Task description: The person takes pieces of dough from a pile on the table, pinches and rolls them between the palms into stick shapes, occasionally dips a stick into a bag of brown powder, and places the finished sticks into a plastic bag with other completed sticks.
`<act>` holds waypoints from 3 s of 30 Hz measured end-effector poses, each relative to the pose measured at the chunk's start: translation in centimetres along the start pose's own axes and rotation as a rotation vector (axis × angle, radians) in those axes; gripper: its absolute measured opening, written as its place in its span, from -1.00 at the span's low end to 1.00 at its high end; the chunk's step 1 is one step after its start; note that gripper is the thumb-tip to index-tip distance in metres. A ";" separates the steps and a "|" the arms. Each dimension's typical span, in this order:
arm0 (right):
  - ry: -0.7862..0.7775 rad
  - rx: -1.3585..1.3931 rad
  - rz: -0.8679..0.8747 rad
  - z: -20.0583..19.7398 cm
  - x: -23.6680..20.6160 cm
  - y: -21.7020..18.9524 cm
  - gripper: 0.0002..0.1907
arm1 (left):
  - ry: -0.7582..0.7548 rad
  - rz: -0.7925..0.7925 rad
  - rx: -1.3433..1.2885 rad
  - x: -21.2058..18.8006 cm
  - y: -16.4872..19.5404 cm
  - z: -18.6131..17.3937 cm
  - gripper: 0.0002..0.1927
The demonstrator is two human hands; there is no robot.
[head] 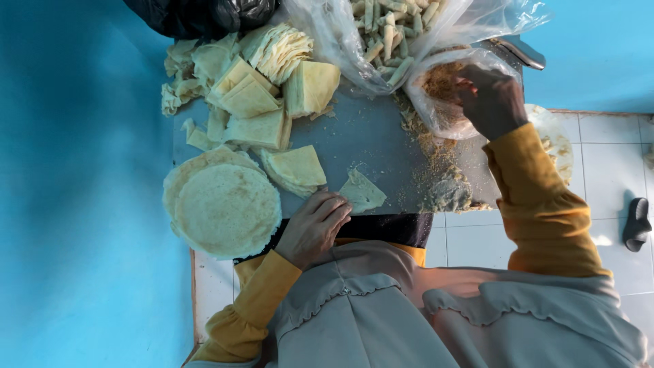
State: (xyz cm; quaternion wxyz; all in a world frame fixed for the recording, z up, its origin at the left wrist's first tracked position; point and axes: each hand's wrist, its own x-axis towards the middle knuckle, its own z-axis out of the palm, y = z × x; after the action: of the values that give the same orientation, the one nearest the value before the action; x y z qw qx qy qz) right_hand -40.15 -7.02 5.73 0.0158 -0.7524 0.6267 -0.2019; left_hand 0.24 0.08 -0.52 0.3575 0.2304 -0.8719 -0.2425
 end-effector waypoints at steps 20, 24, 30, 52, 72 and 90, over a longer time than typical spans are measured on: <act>-0.292 1.102 0.329 1.8 -4.0 -7.3 -0.73 | 0.180 -0.411 0.038 0.8 3.0 1.2 -0.74; -0.287 0.651 0.116 5.3 -7.0 -15.9 -0.77 | 0.198 -0.440 0.067 1.3 3.7 1.0 -0.77; -0.040 0.181 -0.530 3.7 -8.1 -18.2 -0.58 | 0.168 -0.471 0.077 1.5 3.6 1.0 -0.78; -0.170 0.460 0.050 2.7 -9.9 -17.5 -0.58 | 0.036 -0.208 0.090 0.9 3.6 2.1 -0.65; -0.313 0.536 0.095 3.8 -6.0 -17.9 -0.39 | -0.023 -0.068 0.283 2.3 1.4 1.9 -0.74; -0.311 0.576 0.079 4.4 -5.3 -16.9 -0.35 | -0.019 -0.259 0.046 4.8 -0.3 2.0 -0.90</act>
State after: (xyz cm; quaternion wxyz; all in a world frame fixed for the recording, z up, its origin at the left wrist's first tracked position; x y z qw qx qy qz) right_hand -23.56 0.62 4.90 0.3312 -0.7142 0.5626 -0.2526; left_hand -4.22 -2.42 0.52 0.3096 0.3471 -0.8435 -0.2686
